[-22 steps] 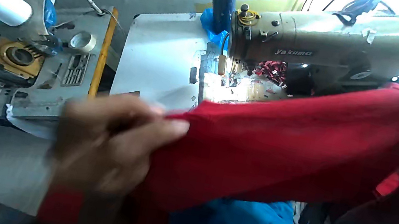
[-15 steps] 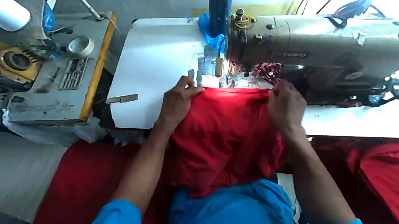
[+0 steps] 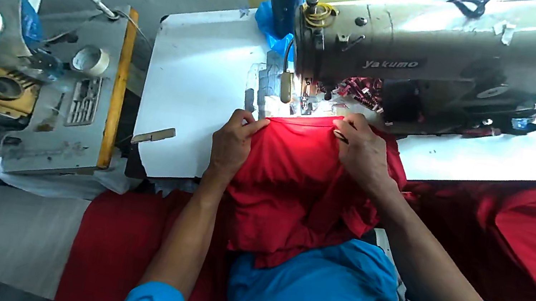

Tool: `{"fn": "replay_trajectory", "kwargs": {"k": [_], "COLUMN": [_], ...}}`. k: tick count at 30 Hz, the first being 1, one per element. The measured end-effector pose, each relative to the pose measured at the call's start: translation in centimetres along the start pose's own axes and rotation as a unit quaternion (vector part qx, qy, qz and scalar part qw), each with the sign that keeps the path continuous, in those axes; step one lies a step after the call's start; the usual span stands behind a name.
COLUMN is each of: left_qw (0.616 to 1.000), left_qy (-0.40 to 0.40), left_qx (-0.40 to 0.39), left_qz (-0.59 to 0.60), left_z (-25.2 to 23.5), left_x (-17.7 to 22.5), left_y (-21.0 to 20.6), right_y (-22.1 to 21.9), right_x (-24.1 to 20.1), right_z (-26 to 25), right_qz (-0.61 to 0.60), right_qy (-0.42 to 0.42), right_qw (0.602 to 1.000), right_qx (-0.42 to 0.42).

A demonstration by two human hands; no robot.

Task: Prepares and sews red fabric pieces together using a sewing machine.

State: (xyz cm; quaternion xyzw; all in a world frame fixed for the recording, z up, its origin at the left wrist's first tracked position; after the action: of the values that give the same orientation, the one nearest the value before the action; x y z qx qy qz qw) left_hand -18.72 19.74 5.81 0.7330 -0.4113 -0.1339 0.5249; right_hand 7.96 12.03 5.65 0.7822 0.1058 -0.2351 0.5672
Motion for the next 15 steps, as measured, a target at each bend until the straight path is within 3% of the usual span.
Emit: {"fn": "replay_trajectory", "kwargs": {"k": [15], "left_qw": [0.999], "left_qy": [0.043], "left_qx": [-0.028], "left_qz": [-0.001], "left_z": [-3.1], "left_x": [-2.6], "left_y": [-0.7], "right_y": [-1.6], "right_x": [1.5], "right_z": [-3.9], "right_qz": [0.103], "right_qy": [-0.014], "right_qw": [0.995], "right_qx": [-0.007]}}
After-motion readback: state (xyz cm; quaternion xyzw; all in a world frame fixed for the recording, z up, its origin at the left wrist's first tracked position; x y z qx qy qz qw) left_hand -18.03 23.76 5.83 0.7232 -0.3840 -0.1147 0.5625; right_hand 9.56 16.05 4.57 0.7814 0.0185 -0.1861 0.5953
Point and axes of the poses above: each hand's wrist, its own z-axis away from the middle knuckle, its own y-axis out of the back of the hand, x = y × z, the point moved 7 cm from there along -z, towards the middle knuckle, and after that the axes turned 13 degrees about -y, right-handed, at the moved point
